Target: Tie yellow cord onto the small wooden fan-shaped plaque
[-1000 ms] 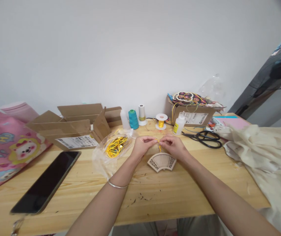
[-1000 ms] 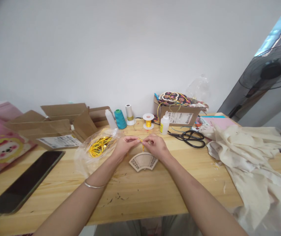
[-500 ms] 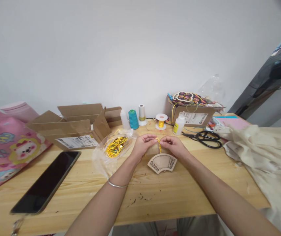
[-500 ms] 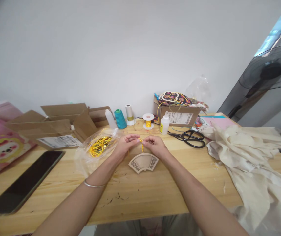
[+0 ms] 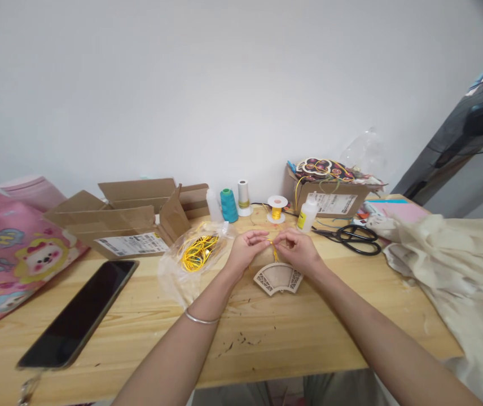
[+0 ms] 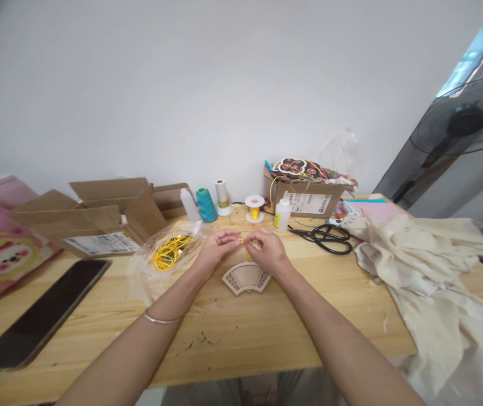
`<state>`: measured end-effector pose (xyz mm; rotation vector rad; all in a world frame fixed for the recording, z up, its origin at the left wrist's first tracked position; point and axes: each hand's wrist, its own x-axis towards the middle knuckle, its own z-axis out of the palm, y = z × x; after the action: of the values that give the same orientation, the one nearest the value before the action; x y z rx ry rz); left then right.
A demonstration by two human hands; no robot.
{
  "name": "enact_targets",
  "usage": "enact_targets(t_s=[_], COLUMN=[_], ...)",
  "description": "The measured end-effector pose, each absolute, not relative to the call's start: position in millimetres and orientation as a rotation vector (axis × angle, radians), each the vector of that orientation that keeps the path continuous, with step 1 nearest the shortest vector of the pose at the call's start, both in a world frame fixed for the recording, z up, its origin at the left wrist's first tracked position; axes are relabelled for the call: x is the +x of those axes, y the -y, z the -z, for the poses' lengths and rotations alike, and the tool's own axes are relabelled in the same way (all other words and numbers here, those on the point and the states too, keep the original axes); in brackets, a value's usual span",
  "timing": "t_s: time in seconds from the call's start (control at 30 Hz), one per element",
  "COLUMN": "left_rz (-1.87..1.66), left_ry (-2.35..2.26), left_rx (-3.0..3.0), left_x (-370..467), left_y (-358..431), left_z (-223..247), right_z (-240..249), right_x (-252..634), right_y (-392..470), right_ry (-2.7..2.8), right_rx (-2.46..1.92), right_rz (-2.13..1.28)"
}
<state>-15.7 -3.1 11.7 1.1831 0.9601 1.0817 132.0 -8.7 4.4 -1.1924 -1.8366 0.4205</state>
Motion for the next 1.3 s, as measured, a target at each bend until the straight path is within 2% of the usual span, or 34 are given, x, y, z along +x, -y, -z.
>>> enact_targets(t_s=[0.53,0.77,0.87,1.07,1.3], left_rz=[-1.087,-1.088,-1.076,-1.059,-1.073], left_ry=[-1.019,-1.014,-1.011,-0.994,-1.055], left_rx=[1.276,1.269,1.283,1.369,1.398], left_x=[-14,-14,-14,-12,-13], left_y=[3,2,2,3,1], left_z=[-8,-8,-7,-7,-7], right_z=[-7,-5,-6,-13,-19], right_x=[136,136,134,132,144], right_y=[10,9,9,14,13], right_ry=[1.934,1.927,1.845,1.531,1.488], right_rx=[-1.203,-1.227,-1.296,-1.397,-1.387], right_rz=[-0.2,-0.248,-0.405,-1.114,-1.344])
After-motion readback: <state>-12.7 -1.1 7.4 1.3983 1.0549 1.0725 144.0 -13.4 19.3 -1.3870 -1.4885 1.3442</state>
